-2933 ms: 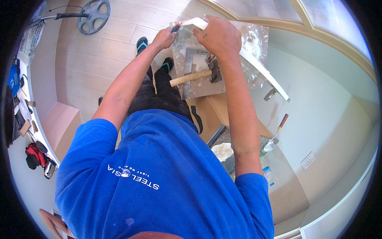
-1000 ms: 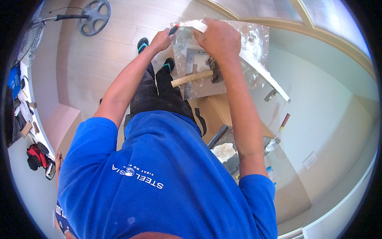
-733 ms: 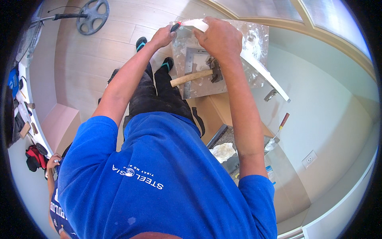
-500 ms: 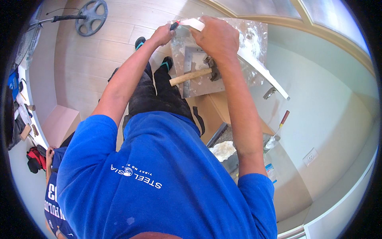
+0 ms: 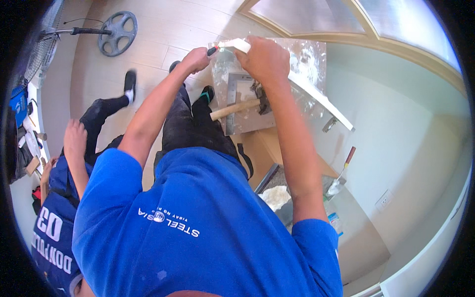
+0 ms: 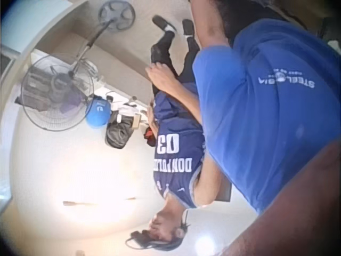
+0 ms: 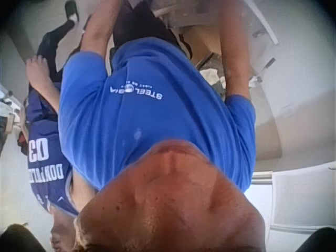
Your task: The person aligns and secures a white cabinet door to a wooden frame using a hammer, then uses a utility knife to trim excess material and a sanding block to smooth the edges. The person repeatedly flips and repositions the door while working.
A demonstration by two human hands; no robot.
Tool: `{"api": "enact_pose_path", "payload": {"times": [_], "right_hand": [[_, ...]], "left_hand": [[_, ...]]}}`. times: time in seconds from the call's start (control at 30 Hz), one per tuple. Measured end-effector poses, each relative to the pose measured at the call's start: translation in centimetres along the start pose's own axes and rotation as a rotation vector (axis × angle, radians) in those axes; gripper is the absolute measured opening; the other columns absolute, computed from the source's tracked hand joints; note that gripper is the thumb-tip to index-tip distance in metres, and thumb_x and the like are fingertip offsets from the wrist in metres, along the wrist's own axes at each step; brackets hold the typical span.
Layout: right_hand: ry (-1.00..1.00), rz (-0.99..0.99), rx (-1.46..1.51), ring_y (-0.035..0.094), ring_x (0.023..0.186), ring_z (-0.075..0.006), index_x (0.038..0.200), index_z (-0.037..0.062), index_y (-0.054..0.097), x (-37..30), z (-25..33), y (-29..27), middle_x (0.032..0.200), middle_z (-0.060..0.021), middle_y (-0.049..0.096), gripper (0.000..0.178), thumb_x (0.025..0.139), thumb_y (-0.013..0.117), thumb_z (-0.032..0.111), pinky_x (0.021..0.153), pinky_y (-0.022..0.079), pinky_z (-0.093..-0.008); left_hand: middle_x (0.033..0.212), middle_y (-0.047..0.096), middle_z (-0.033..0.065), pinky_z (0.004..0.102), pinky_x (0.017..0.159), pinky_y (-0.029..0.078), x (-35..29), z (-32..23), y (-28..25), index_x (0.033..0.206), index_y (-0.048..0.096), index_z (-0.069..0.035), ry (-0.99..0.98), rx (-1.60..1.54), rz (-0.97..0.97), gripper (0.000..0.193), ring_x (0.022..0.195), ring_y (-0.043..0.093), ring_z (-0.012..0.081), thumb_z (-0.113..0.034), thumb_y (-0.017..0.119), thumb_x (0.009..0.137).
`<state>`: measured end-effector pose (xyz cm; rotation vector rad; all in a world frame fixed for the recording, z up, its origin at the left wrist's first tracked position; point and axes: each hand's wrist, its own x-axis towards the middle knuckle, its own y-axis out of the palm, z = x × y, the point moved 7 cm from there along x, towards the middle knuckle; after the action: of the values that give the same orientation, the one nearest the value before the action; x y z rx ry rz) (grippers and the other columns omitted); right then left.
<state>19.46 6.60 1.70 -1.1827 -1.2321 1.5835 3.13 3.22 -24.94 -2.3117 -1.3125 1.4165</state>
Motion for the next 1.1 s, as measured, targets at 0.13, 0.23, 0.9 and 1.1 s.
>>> {"api": "enact_pose_path", "payload": {"times": [0.13, 0.23, 0.9, 1.1], "right_hand": [[0.054, 0.108, 0.001, 0.072, 0.099, -0.0351, 0.120, 0.0158, 0.076, -0.1, -0.5, 0.7, 0.101, -0.0146, 0.077, 0.055, 0.086, 0.074, 0.059, 0.081, 0.057, -0.0491], [0.046, 0.090, -0.011, 0.072, 0.097, -0.0351, 0.118, 0.0157, 0.076, -0.1, -0.5, 0.7, 0.097, -0.0132, 0.077, 0.053, 0.085, 0.076, 0.057, 0.080, 0.056, -0.0490], [0.018, 0.045, 0.054, 0.073, 0.087, -0.0340, 0.109, 0.0175, 0.077, -0.3, -0.3, 0.6, 0.082, -0.0085, 0.075, 0.040, 0.086, 0.077, 0.050, 0.074, 0.055, -0.0505], [0.030, 0.060, 0.033, 0.073, 0.091, -0.0346, 0.112, 0.0158, 0.076, -0.3, 0.1, 0.3, 0.087, -0.0104, 0.076, 0.045, 0.086, 0.078, 0.052, 0.075, 0.057, -0.0492]], "left_hand": [[0.099, 0.072, 0.0298, 0.0512, 0.083, 0.057, 0.5, 0.6, 0.9, 0.114, 0.064, 0.005, 0.107, -0.035, -0.119, 0.036, 0.090, 0.072, 0.0454, -0.025, 0.058, 0.095], [0.107, 0.071, 0.0319, 0.0542, 0.093, 0.053, 1.8, 1.5, 2.5, 0.118, 0.063, 0.003, 0.110, -0.116, -0.189, 0.040, 0.105, 0.067, 0.0493, -0.030, 0.059, 0.095], [0.100, 0.074, 0.0308, 0.0492, 0.076, 0.060, -0.1, -1.0, 1.0, 0.105, 0.073, 0.006, -0.043, 0.000, -0.048, 0.029, 0.089, 0.075, 0.0434, -0.011, 0.056, 0.089], [0.089, 0.075, 0.0247, 0.0451, 0.070, 0.059, 0.1, 1.4, -0.1, 0.103, 0.072, 0.005, -0.159, -0.049, -0.051, 0.027, 0.076, 0.075, 0.0357, -0.014, 0.059, 0.086]]}}
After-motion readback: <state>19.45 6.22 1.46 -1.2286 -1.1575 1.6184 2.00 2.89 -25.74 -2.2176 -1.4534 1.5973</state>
